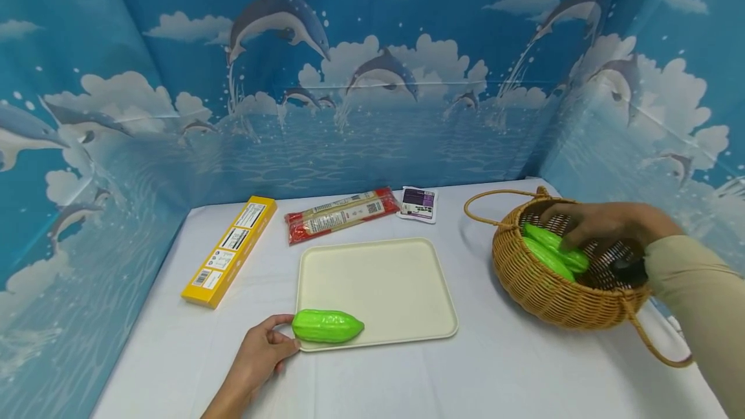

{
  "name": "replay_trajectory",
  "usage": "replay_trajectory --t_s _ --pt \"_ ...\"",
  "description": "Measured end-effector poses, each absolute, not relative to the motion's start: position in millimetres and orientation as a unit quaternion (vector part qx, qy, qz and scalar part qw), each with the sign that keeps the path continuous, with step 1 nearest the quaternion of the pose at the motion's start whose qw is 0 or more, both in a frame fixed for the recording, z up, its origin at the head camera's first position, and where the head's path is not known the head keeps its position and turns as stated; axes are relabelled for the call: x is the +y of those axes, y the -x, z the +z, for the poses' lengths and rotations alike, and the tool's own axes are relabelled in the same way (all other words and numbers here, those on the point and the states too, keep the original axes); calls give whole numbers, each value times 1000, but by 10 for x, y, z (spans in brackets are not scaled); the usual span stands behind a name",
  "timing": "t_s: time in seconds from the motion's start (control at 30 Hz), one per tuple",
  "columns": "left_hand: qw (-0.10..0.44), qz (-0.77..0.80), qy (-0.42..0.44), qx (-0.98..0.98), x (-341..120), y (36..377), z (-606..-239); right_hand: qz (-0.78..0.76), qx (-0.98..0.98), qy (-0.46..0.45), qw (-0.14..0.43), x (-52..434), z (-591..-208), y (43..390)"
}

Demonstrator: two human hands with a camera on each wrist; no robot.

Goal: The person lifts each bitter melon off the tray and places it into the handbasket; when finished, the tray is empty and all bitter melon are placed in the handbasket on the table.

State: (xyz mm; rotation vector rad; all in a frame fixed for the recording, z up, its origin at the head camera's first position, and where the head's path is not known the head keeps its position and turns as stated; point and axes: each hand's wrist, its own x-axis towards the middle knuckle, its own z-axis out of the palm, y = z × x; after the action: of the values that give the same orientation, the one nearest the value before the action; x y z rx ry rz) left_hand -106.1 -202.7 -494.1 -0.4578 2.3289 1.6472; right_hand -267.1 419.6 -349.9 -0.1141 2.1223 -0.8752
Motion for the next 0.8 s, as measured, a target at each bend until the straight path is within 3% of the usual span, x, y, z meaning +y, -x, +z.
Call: replay_trajectory --t_s 0.23,0.5,0.8 --pt "128 562 158 802 -2033 1060 -4946 -335 864 121 354 4291 -3271 2586" --pt "129 555 159 806 -2032 1062 -4946 -341 907 137 209 4243 -3028 2338" --pt "129 556 158 805 -2029 1059 -4940 -393 908 143 35 3920 -3007 2024"
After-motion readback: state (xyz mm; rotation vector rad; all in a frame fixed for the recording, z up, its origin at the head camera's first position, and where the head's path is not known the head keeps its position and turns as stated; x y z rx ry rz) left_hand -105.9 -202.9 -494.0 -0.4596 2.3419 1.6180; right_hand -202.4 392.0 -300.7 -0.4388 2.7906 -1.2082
